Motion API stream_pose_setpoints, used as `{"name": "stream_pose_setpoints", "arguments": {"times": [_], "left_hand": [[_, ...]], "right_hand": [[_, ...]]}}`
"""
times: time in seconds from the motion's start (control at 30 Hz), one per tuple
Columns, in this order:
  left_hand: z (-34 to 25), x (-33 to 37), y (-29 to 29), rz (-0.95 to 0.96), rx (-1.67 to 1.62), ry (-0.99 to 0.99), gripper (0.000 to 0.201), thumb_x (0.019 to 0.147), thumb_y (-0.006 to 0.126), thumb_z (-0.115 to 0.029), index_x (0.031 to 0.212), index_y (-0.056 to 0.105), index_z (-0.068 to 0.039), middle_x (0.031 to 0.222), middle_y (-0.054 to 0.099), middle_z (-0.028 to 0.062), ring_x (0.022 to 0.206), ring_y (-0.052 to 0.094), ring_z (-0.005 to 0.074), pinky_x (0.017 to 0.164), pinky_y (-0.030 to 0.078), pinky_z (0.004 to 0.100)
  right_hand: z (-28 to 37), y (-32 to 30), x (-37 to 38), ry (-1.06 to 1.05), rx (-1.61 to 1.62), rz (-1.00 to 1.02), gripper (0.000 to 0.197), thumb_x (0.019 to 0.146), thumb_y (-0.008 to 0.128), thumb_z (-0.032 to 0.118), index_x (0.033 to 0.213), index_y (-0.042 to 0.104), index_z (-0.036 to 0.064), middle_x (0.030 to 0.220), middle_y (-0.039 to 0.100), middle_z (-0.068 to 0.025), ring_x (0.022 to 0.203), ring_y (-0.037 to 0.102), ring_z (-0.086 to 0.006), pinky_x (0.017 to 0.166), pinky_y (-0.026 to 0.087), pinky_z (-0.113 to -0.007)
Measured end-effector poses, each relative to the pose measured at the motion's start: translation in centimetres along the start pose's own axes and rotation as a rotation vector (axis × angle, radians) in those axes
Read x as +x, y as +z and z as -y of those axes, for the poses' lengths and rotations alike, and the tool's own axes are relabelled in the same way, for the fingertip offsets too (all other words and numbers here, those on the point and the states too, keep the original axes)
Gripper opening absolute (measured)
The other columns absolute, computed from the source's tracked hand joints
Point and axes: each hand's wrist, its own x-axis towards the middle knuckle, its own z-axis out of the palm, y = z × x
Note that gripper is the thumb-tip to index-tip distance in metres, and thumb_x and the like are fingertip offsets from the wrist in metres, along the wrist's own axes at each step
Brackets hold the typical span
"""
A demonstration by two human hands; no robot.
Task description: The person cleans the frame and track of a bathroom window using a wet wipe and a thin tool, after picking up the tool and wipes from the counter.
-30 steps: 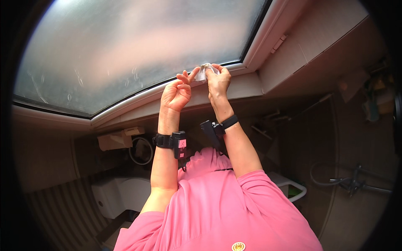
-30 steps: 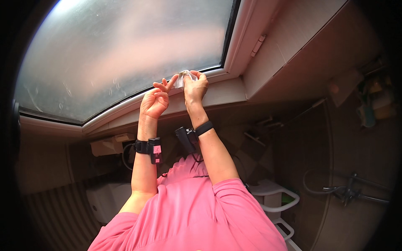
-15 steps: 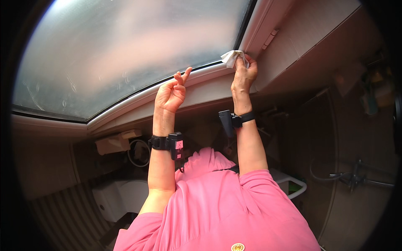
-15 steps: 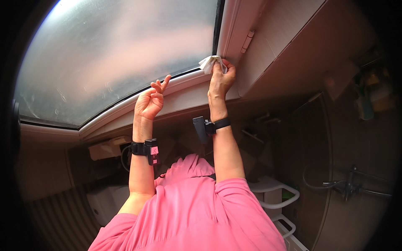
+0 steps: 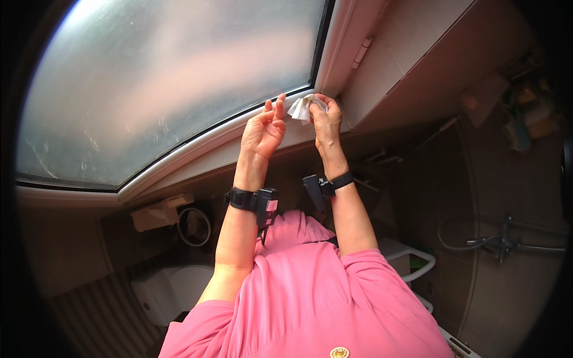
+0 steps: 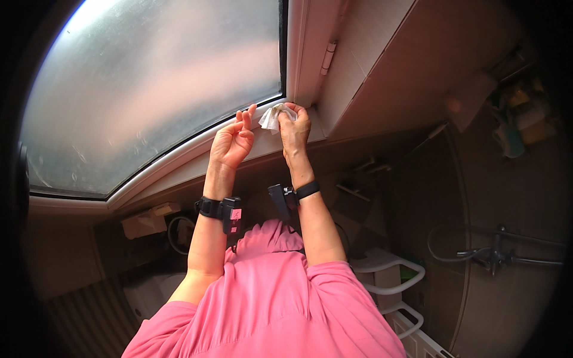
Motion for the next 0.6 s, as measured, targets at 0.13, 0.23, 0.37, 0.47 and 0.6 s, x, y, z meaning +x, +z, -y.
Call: {"name": "stream_pose_setpoints", "arguments": {"times": [0.13,0.23,0.37,0.47,0.6], "left_hand": [[0.9,0.1,0.5,-0.016,-0.016,0.016,0.024,0.082,0.038,0.010,0.099,0.047,-0.005,0.130,0.044,0.0166,0.090,0.063,0.0150,0.052,0.043,0.0220],[0.8,-0.1,0.9,-0.011,-0.009,0.036,0.025,0.082,0.037,0.010,0.099,0.045,-0.007,0.130,0.045,0.0157,0.087,0.063,0.0153,0.050,0.041,0.0218],[0.6,-0.8,2.7,0.013,0.101,0.138,0.024,0.082,0.036,0.009,0.099,0.043,-0.007,0.128,0.047,0.0158,0.086,0.064,0.0165,0.050,0.041,0.0221],[-1.2,-1.3,2.5,-0.059,0.175,0.115,0.023,0.082,0.036,0.009,0.098,0.043,-0.007,0.127,0.047,0.0163,0.088,0.064,0.0169,0.049,0.041,0.0225],[-1.8,-1.3,0.7,-0.098,0.119,-0.008,0.023,0.082,0.036,0.009,0.098,0.041,-0.007,0.124,0.048,0.0185,0.088,0.063,0.0180,0.049,0.043,0.0228]], "right_hand": [[0.6,-0.3,-0.2,-0.028,-0.065,-0.009,0.020,0.076,0.060,0.004,0.095,0.057,-0.0014,0.087,0.060,-0.0074,0.075,0.058,-0.0127,0.066,0.048,-0.024],[0.9,-0.1,-0.4,-0.030,-0.055,0.009,0.019,0.076,0.060,0.005,0.094,0.057,-0.0012,0.087,0.061,-0.0070,0.074,0.058,-0.0124,0.065,0.049,-0.025],[0.2,-0.1,0.0,-0.019,-0.041,0.036,0.019,0.076,0.061,0.004,0.094,0.057,-0.0013,0.086,0.061,-0.0066,0.074,0.058,-0.0122,0.064,0.049,-0.025],[-0.6,0.7,0.4,-0.013,0.032,0.035,0.018,0.076,0.063,0.002,0.092,0.057,-0.0015,0.085,0.061,-0.0068,0.072,0.058,-0.0118,0.063,0.049,-0.024],[-1.9,1.6,1.0,-0.066,-0.061,-0.032,0.021,0.075,0.065,0.002,0.093,0.055,-0.0014,0.084,0.061,-0.0068,0.069,0.057,-0.0114,0.061,0.050,-0.025]]}}
